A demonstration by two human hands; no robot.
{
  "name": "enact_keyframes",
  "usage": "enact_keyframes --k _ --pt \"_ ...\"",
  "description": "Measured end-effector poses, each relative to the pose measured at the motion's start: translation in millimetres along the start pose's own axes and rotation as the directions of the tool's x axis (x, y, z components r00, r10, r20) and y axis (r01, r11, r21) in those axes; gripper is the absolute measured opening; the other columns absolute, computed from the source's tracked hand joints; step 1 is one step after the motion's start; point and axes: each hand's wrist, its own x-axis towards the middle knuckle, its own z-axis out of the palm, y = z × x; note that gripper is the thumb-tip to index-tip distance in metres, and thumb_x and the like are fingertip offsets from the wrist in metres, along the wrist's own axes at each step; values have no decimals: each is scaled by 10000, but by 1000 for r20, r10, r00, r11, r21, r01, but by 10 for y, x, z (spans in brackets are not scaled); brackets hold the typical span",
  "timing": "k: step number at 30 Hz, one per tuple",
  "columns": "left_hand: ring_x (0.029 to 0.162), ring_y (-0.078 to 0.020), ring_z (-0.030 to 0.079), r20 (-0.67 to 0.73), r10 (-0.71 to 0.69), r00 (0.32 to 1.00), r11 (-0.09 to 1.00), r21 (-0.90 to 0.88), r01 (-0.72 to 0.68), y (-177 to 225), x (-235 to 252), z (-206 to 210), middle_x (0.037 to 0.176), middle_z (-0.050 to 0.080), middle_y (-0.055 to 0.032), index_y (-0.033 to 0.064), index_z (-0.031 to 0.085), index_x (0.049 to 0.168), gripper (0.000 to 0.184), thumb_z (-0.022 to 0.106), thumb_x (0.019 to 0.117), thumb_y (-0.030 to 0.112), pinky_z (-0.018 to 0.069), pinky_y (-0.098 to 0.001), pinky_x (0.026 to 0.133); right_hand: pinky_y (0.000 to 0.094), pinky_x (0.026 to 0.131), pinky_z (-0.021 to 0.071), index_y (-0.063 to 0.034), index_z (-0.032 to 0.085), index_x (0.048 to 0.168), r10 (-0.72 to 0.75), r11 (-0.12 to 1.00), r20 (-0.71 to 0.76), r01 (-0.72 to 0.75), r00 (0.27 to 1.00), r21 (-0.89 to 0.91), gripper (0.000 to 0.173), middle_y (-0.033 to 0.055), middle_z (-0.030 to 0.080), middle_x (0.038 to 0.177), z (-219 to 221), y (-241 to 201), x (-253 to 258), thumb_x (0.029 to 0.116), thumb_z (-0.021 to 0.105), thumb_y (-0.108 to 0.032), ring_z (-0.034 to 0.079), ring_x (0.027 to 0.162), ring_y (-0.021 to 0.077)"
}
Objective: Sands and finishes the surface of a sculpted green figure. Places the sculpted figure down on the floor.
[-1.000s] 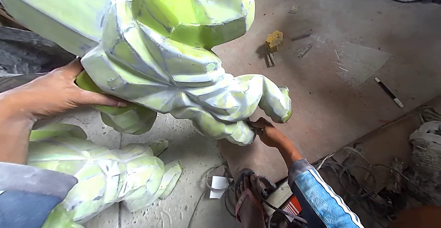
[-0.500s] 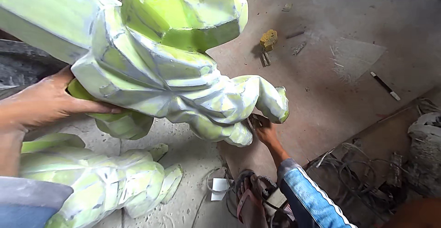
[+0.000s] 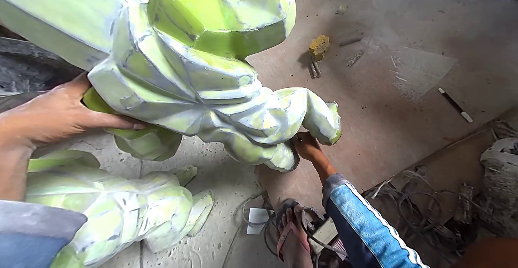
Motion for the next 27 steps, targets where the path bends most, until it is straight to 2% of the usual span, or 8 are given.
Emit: enact_keyframes --k 4,6,7,9,12,17,20,27 --pt "1127 -270 626 2 -58 998 998 20 58 282 -86 19 1187 650 -177 33 498 1377 829 837 651 -180 493 -508 1006 572 874 531 -36 721 1016 -55 996 126 63 990 -63 209 170 708 999 -89 123 -104 989 576 -185 680 975 318" --pt "1127 -265 628 6 -29 1000 1000 5 29 229 -69 7 1194 649 -170 43 492 1387 852 830 637 -179 499 -501 1004 573 812 521 -32 713 951 -50 998 90 52 995 -22 190 165 692 932 -74 236 -161 968 581 -168 669 911 315" --pt "1120 -255 632 8 -16 1000 1000 -16 16 176 -53 4 1194 650 -160 57 485 1399 880 827 623 -179 509 -491 996 583 813 524 -39 719 977 -32 999 22 32 999 26 199 166 698 946 -46 285 -182 968 572 -172 673 914 317" --pt "1120 -250 637 3 1 1000 999 -32 -1 86 -11 -8 1202 653 -151 75 489 1406 901 843 609 -148 516 -491 995 573 907 538 -100 735 1182 0 992 -113 14 994 123 279 142 731 1093 15 324 -147 1003 547 -204 694 1027 295" --pt "1132 -279 642 0 28 1000 1000 -11 -28 -66 48 -23 1215 654 -160 93 480 1425 937 882 590 -47 519 -534 999 526 1037 505 -140 676 1345 -45 986 -166 70 985 151 343 123 702 1266 102 241 -2 1050 516 -210 666 1171 265" --pt "1131 -240 644 15 59 998 998 -5 -59 -84 99 -47 1221 656 -127 112 476 1431 961 894 569 30 526 -498 1000 544 1042 483 -123 714 1275 -118 993 -81 119 990 7 319 161 695 1250 7 40 47 1059 489 -194 644 1194 309" --pt "1129 -277 632 6 -19 1000 999 -25 19 171 7 -11 1211 642 -176 54 467 1416 914 834 614 -184 506 -509 1002 511 1040 488 -132 715 1281 -191 981 -55 190 980 -26 313 167 685 1226 -28 89 -46 1045 512 -166 640 1177 300" --pt "1106 -248 637 3 -26 1000 999 -47 26 141 -15 3 1198 644 -156 75 457 1422 906 809 629 -184 524 -481 976 412 975 526 -196 717 1319 -437 900 -43 437 899 -6 401 122 686 1137 -3 423 -178 973 559 -71 642 1083 224"
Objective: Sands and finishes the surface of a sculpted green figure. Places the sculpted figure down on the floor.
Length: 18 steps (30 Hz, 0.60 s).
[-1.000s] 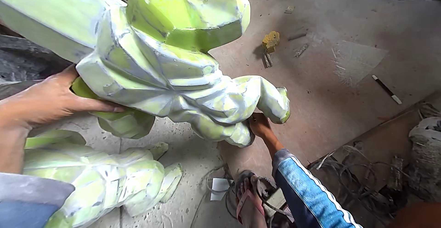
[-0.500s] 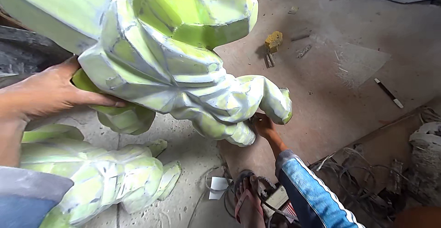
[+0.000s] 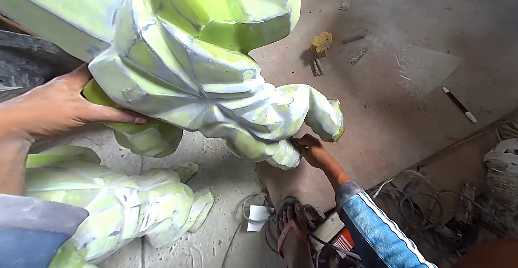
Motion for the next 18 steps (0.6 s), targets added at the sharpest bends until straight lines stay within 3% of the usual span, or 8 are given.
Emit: enact_keyframes --k 3,7,8,10,12,14,18 --pt "1105 -264 637 -3 13 1000 1000 -2 -13 -75 24 13 1193 648 -163 77 477 1409 906 842 612 -154 514 -510 978 367 881 569 -207 719 1310 -47 998 -25 46 999 -32 403 103 675 1103 -21 -35 -168 980 563 -37 657 1001 191" --pt "1122 -196 659 12 74 997 997 -5 -74 -429 125 -61 1227 661 -77 192 461 1452 1044 924 516 170 559 -467 975 336 843 590 -231 707 1325 -71 997 -29 71 997 -1 384 65 675 1102 -36 -4 -329 1011 546 -80 667 948 135" --pt "1126 -198 654 19 85 996 996 -10 -85 -445 128 -65 1232 656 -78 193 458 1454 1053 929 513 187 555 -468 977 345 823 594 -219 716 1305 -74 996 -39 76 996 44 364 58 684 1082 -48 22 -375 1012 544 -89 672 917 132" --pt "1118 -189 656 24 105 994 994 -7 -105 -412 111 -55 1219 662 -73 178 476 1440 1020 917 521 172 560 -454 975 374 780 578 -211 739 1249 -19 986 -98 35 995 163 338 15 717 1027 -50 51 -478 1005 518 -131 671 861 112" --pt "1110 -200 649 22 67 997 997 24 -68 -242 34 -45 1199 662 -76 162 492 1413 965 906 544 93 548 -469 966 415 842 590 -175 738 1232 81 955 -170 -27 982 297 323 16 755 1084 -30 46 -560 1020 496 -147 709 933 120" --pt "1112 -274 624 -2 -41 999 999 10 41 73 -94 -7 1189 648 -139 112 495 1391 925 898 584 -92 494 -556 961 433 899 577 -132 718 1245 152 928 -247 -52 957 368 294 41 744 1141 30 19 -593 1043 506 -165 704 1007 140" --pt "1126 -256 628 -5 45 999 998 37 -45 -98 -21 -8 1209 643 -149 63 476 1408 927 861 577 -81 516 -502 988 464 917 578 -188 703 1306 164 959 -310 -78 937 274 318 30 740 1187 145 -74 -521 1051 512 -206 709 1037 148"
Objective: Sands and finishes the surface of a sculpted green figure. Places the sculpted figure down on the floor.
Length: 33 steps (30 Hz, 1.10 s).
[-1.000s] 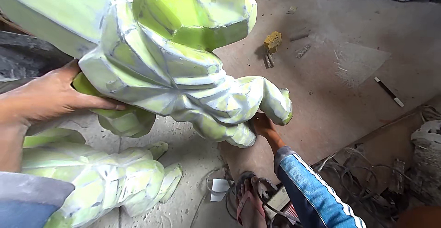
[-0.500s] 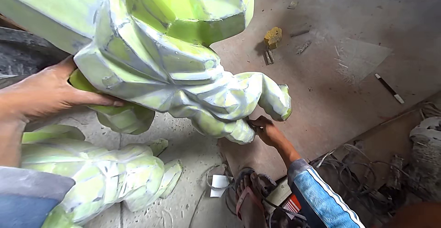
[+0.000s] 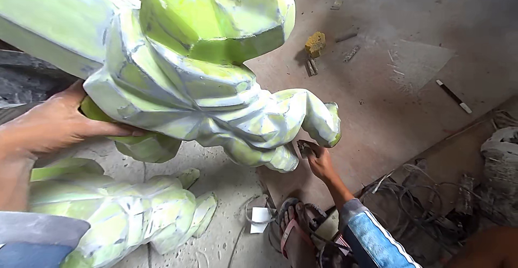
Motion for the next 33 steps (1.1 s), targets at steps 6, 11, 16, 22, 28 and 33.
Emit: enact_keyframes --k 6,11,16,22,28,33 --pt "1123 -268 626 -1 -36 999 999 19 36 167 -21 13 1196 645 -163 53 477 1401 921 850 584 -153 503 -511 998 422 841 590 -98 730 1222 -74 978 20 76 997 -196 260 93 724 1039 147 -104 46 1012 586 -147 703 911 198" --pt "1074 -229 672 -1 136 991 990 38 -135 -243 63 -6 1168 675 -121 91 483 1411 947 904 563 48 578 -466 908 420 803 589 -96 757 1139 10 961 200 46 980 -273 218 69 722 969 -6 -127 -71 992 606 -151 695 847 189" --pt "1127 -271 625 3 -66 998 998 25 66 97 -23 13 1210 645 -140 111 455 1434 976 889 580 -75 496 -541 974 445 821 589 -126 763 1181 -36 975 131 64 991 -214 258 57 759 997 -165 6 -91 989 591 -115 716 865 178" --pt "1124 -302 636 -12 -46 999 999 -1 46 -115 37 11 1202 652 -180 78 479 1416 945 882 581 -105 512 -544 982 414 959 549 -154 745 1254 -91 989 105 103 990 -106 306 66 733 1144 19 21 229 1014 561 -110 685 1059 165" --pt "1145 -278 631 0 -16 1000 1000 -7 16 -139 30 9 1236 642 -160 100 453 1446 987 886 573 -58 510 -529 1004 387 899 571 -114 758 1172 -325 927 164 348 932 -138 282 84 713 1116 -115 26 54 991 558 -32 683 1002 183" --pt "1117 -264 645 -4 17 1000 1000 -15 -17 -259 93 1 1207 653 -152 109 478 1421 950 886 574 -29 533 -519 972 370 856 583 -166 759 1196 -258 950 247 291 934 -111 329 46 718 1055 -192 43 34 982 541 -45 680 941 137"
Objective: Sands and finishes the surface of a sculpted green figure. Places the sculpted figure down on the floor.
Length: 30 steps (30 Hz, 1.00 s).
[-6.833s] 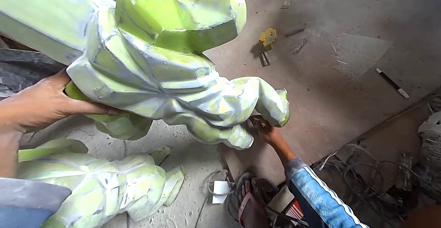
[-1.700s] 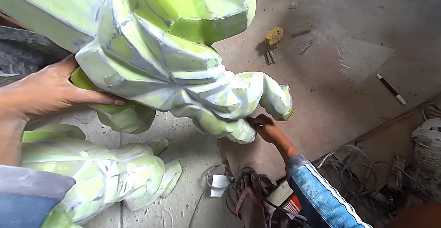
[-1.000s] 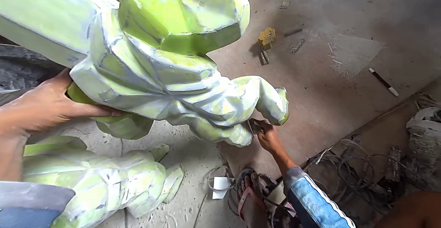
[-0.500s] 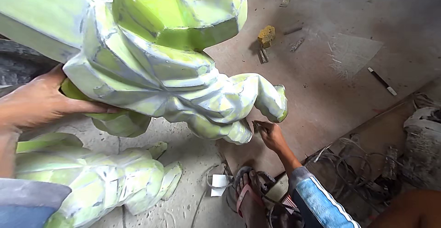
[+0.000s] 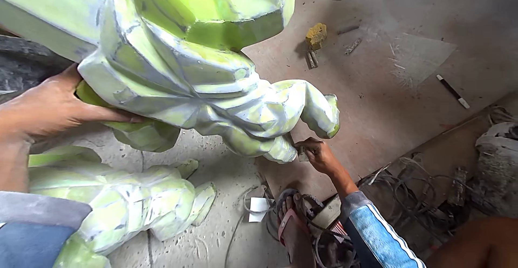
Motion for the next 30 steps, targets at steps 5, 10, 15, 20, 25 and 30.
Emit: enact_keyframes --k 5,10,15,20,25,30 --pt "1154 -286 617 8 -107 994 994 -27 107 463 -149 10 1242 633 -158 122 453 1437 997 896 578 -120 488 -561 997 358 781 583 -212 760 1204 87 996 -122 -89 989 -7 345 21 702 1054 138 -199 -331 961 565 -64 667 883 117" --pt "1124 -270 640 8 20 1000 1000 -17 -19 -6 22 -17 1220 646 -149 129 462 1437 999 919 549 93 526 -529 978 331 844 605 -204 741 1257 214 973 -334 -170 918 155 349 -25 715 1145 417 -165 -689 974 557 -116 683 989 80" --pt "1081 -296 673 -6 -93 996 996 2 93 -17 24 -6 1189 672 -148 167 471 1436 960 914 587 89 564 -563 913 357 912 593 -183 718 1303 340 939 -526 -248 779 240 352 -2 716 1201 587 -238 -691 998 556 -117 682 1067 98" --pt "1104 -322 659 -5 -192 981 981 20 192 118 22 10 1213 655 -173 140 455 1438 917 901 638 80 549 -589 922 395 917 584 -198 693 1345 334 943 -558 -273 760 193 372 14 705 1235 624 -339 -463 1007 557 -120 680 1079 123" --pt "1120 -360 608 -36 -216 976 976 12 217 669 -216 68 1210 628 -205 93 461 1417 865 867 667 -47 460 -642 943 417 765 601 -143 711 1315 215 949 -616 -310 758 -50 375 82 720 1074 705 -505 -300 952 643 -77 701 887 196" --pt "1078 -334 629 -26 -182 983 983 17 183 732 -276 60 1166 643 -180 82 475 1381 821 881 671 4 495 -614 905 466 657 600 -203 711 1327 294 870 -499 -445 815 -214 385 55 718 1077 750 -562 -392 972 591 -112 708 806 229"
